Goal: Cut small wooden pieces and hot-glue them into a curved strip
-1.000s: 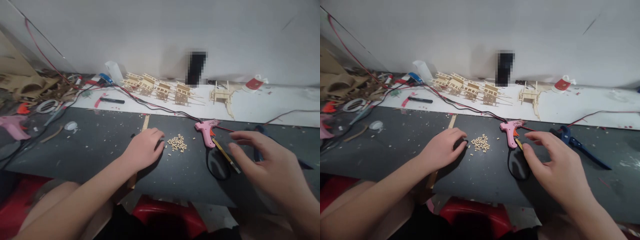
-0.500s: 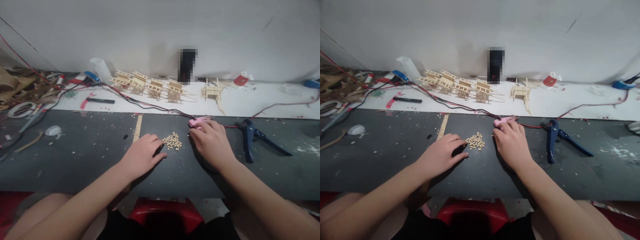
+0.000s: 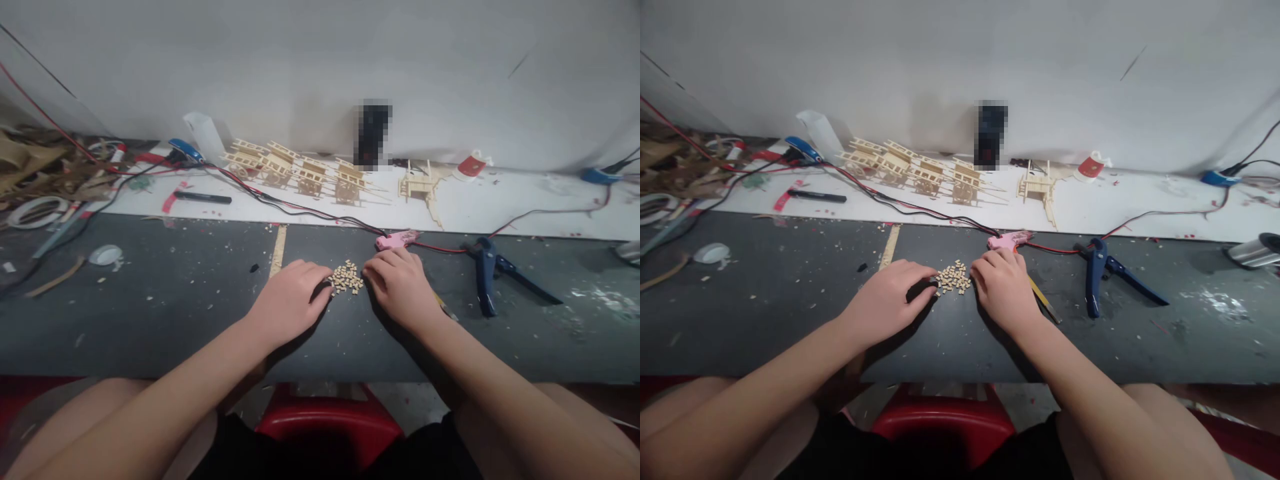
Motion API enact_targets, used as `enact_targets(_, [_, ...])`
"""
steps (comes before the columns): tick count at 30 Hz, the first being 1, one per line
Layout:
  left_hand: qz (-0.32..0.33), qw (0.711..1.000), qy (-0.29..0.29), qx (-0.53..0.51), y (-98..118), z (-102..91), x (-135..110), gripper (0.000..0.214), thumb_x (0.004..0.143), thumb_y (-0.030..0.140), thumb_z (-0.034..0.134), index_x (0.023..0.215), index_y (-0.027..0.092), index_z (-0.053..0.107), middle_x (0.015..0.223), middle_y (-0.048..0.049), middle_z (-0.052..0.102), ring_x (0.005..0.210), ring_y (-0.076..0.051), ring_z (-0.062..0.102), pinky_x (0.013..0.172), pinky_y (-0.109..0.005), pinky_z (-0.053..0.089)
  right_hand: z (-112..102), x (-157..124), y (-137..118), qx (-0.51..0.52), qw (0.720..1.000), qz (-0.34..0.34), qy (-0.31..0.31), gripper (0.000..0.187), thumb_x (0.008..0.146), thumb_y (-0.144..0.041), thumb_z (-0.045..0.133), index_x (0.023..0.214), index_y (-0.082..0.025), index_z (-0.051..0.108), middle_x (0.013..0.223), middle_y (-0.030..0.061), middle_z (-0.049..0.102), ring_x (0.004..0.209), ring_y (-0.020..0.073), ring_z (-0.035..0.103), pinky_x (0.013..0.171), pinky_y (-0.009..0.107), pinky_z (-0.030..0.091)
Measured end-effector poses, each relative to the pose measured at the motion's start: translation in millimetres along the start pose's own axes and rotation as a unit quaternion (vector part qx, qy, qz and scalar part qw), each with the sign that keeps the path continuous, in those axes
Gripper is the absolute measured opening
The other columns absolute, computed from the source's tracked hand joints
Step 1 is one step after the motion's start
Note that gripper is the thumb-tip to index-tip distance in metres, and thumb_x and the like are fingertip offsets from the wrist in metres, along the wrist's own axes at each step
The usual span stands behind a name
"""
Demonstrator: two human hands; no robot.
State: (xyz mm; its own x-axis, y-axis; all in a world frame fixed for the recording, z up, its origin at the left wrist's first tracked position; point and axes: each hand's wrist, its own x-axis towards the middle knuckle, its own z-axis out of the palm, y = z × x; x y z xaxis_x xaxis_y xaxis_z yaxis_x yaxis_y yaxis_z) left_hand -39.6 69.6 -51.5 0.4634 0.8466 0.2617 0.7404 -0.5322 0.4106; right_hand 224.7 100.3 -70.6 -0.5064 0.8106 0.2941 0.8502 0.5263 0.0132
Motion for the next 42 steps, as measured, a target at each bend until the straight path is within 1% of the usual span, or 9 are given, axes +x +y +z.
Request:
enact_targets(11, [-0.004, 1.000, -0.005, 0.005, -6.4, 5.7, 2.1, 0.018, 0.100, 0.023, 0.083, 0.116, 0.018, 0.077, 0.112, -0.0102, 0.084, 0.103, -0.032, 0.073, 0.093, -0.048, 0.062, -17.5, -7.8, 13.0, 0.086, 0.995, 0.029, 0.036, 0.017, 0.106, -0.019, 0.066, 0.118, -0.021, 0.079, 0.118, 0.0099, 0.081, 0.115, 0.0301, 0.072, 0.104, 0.052, 0.056])
enact_targets(16, [0.008, 1.000, 0.014, 0.016, -9.0, 17.1, 11.8, 0.010, 0.107, 0.026, 0.078, 0.104, 0.017, 0.077, 0.104, -0.0051, 0.079, 0.099, -0.025, 0.073, 0.092, -0.044, 0.062, -28.3, -7.5, 29.7, 0.109, 0.988, 0.082, 0.075, 0.024, 0.104, -0.024, 0.061, 0.116, -0.023, 0.082, 0.117, 0.0142, 0.083, 0.108, 0.0346, 0.074, 0.100, 0.054, 0.057])
enact_targets(22, [0.044, 0.997, 0.063, 0.028, -8.8, 10.2, 10.4, 0.019, 0.114, 0.016, 0.058, 0.108, 0.017, 0.076, 0.104, -0.0072, 0.081, 0.096, -0.024, 0.074, 0.091, -0.044, 0.062, -44.6, -12.2, 70.5, 0.096, 0.979, 0.178, 0.029, 0.017, 0.106, -0.034, 0.076, 0.112, -0.019, 0.079, 0.117, 0.0064, 0.081, 0.109, 0.0240, 0.077, 0.103, 0.049, 0.062])
enact_targets(25, [0.060, 0.992, 0.097, 0.048, -12.4, -0.9, 3.9, 0.030, 0.109, 0.008, 0.052, 0.116, 0.019, 0.079, 0.117, -0.0131, 0.082, 0.113, -0.032, 0.074, 0.101, -0.052, 0.062, -67.2, -22.2, 113.2, 0.049, 0.950, 0.309, 0.010, 0.023, 0.108, -0.038, 0.077, 0.120, -0.018, 0.077, 0.117, 0.0061, 0.080, 0.102, 0.0221, 0.078, 0.096, 0.046, 0.066])
enact_targets(28, [0.054, 0.985, 0.140, 0.082, -12.1, -14.1, -2.4, 0.026, 0.104, 0.009, 0.059, 0.113, 0.021, 0.081, 0.140, -0.0184, 0.075, 0.152, -0.050, 0.052, 0.119, -0.079, 0.043, -86.6, -35.3, 154.2, 0.000, 0.900, 0.435, -0.003, 0.023, 0.110, -0.039, 0.074, 0.124, -0.021, 0.076, 0.124, 0.0076, 0.078, 0.106, 0.0223, 0.077, 0.096, 0.044, 0.066])
enact_targets(31, [0.032, 0.976, 0.179, 0.118, -0.9, -30.6, -7.9, 0.026, 0.103, 0.013, 0.063, 0.120, 0.023, 0.079, 0.157, -0.0192, 0.063, 0.165, -0.056, 0.033, 0.125, -0.086, 0.033, -91.1, -38.5, 169.4, 0.006, 0.884, 0.464, -0.049, 0.020, 0.109, -0.038, 0.074, 0.121, -0.022, 0.077, 0.127, 0.0079, 0.078, 0.109, 0.0227, 0.077, 0.095, 0.043, 0.066])
enact_targets(34, [0.006, 0.971, 0.190, 0.145, 19.8, -48.7, -12.2, 0.024, 0.103, 0.016, 0.066, 0.123, 0.025, 0.075, 0.161, -0.0166, 0.056, 0.166, -0.056, 0.033, 0.130, -0.083, 0.033, -83.3, -25.4, 149.6, 0.038, 0.901, 0.425, -0.077, 0.029, 0.109, -0.042, 0.074, 0.126, -0.019, 0.075, 0.126, 0.0085, 0.078, 0.108, 0.0237, 0.077, 0.095, 0.046, 0.067])
enact_targets(37, [0.004, 0.967, 0.200, 0.158, 39.7, -60.8, -11.9, 0.018, 0.102, 0.017, 0.069, 0.117, 0.024, 0.075, 0.155, -0.0182, 0.056, 0.162, -0.055, 0.039, 0.130, -0.081, 0.036, -69.9, -4.5, 105.7, 0.066, 0.913, 0.388, -0.106, 0.034, 0.110, -0.049, 0.072, 0.124, -0.018, 0.075, 0.120, 0.0075, 0.078, 0.101, 0.0219, 0.077, 0.091, 0.044, 0.066])
enact_targets(42, [0.060, 0.976, 0.162, 0.130, 47.5, -53.8, -1.1, 0.015, 0.101, 0.015, 0.068, 0.112, 0.016, 0.079, 0.153, -0.0249, 0.058, 0.149, -0.051, 0.056, 0.124, -0.074, 0.047, -43.4, 21.9, 42.1, 0.090, 0.917, 0.357, -0.155, 0.039, 0.108, -0.049, 0.074, 0.133, -0.019, 0.072, 0.129, 0.0096, 0.077, 0.109, 0.0250, 0.077, 0.096, 0.048, 0.066])
